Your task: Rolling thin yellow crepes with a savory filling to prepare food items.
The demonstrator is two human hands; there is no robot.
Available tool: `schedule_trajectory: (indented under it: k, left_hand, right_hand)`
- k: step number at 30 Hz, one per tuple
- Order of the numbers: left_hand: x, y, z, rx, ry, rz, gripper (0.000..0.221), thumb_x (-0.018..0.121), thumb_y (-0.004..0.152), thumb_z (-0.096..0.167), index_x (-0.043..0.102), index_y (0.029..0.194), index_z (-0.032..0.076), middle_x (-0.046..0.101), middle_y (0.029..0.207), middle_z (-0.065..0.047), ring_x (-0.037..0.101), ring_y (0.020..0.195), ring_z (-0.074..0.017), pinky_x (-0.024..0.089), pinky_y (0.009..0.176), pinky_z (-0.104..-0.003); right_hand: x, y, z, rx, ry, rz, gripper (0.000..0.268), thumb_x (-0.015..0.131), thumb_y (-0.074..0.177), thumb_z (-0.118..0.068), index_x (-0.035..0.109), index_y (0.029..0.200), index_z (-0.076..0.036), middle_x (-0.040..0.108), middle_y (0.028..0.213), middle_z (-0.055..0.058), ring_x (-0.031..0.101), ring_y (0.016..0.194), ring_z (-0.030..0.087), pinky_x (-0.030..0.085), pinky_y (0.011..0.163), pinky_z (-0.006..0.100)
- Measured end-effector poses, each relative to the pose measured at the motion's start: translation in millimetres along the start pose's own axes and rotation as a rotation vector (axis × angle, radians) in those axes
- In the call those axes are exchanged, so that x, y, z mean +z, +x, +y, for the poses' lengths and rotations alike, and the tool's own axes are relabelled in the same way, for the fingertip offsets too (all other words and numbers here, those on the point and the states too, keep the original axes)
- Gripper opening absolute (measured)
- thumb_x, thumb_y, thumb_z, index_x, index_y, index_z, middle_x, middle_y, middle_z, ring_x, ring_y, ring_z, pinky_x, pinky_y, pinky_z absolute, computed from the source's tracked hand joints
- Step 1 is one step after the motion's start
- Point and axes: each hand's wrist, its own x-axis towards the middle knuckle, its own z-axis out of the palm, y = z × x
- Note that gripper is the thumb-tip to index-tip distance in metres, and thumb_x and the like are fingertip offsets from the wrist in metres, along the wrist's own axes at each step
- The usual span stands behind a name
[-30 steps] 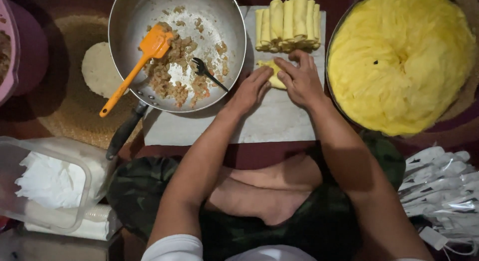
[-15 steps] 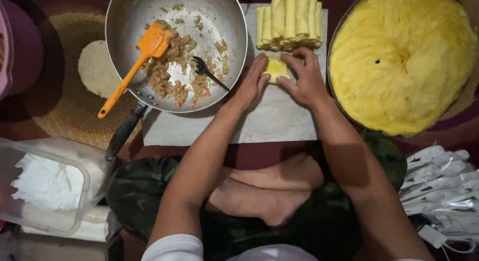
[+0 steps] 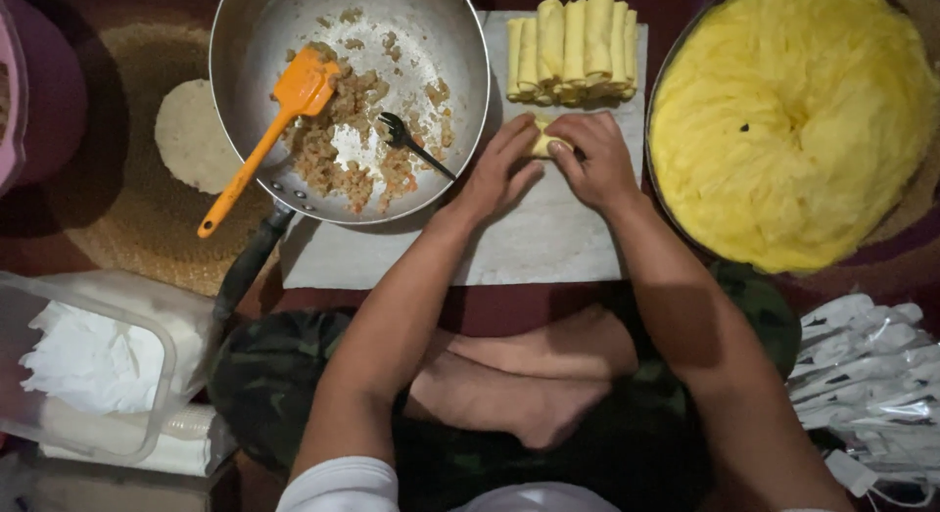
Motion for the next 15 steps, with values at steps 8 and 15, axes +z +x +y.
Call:
schedule_trajectory:
  k: [8,15]
  left_hand:
    - [19,-2,-45,-0.055,0.066,-0.005,0.038,0.055,0.108,0.025,0.055,0.14,0.005,0.053,0.135,-0.019,0.052,0.134,-0.0369,0.038,0.121,-0.05]
    - [-4,19,-5,-0.093,0.126,-0.024,0.047,0.063,0.106,0.027,0.05,0.148,0.009,0.05,0.14,-0.021,0.05,0.137,-0.041,0.037,0.122,-0.051]
  right_hand:
    - [0,0,6,-0.032,0.006,0.054,0.029,0.079,0.097,-0.033,0.074,0.116,-0.012,0.068,0.115,0.01,0.063,0.107,0.037,0.048,0.098,0.046]
    - [-6,2,10,-0.065,-0.025,0.052,0.034,0.082,0.094,-0.036,0.072,0.117,-0.012,0.073,0.114,0.008,0.064,0.105,0.035,0.046,0.099,0.045]
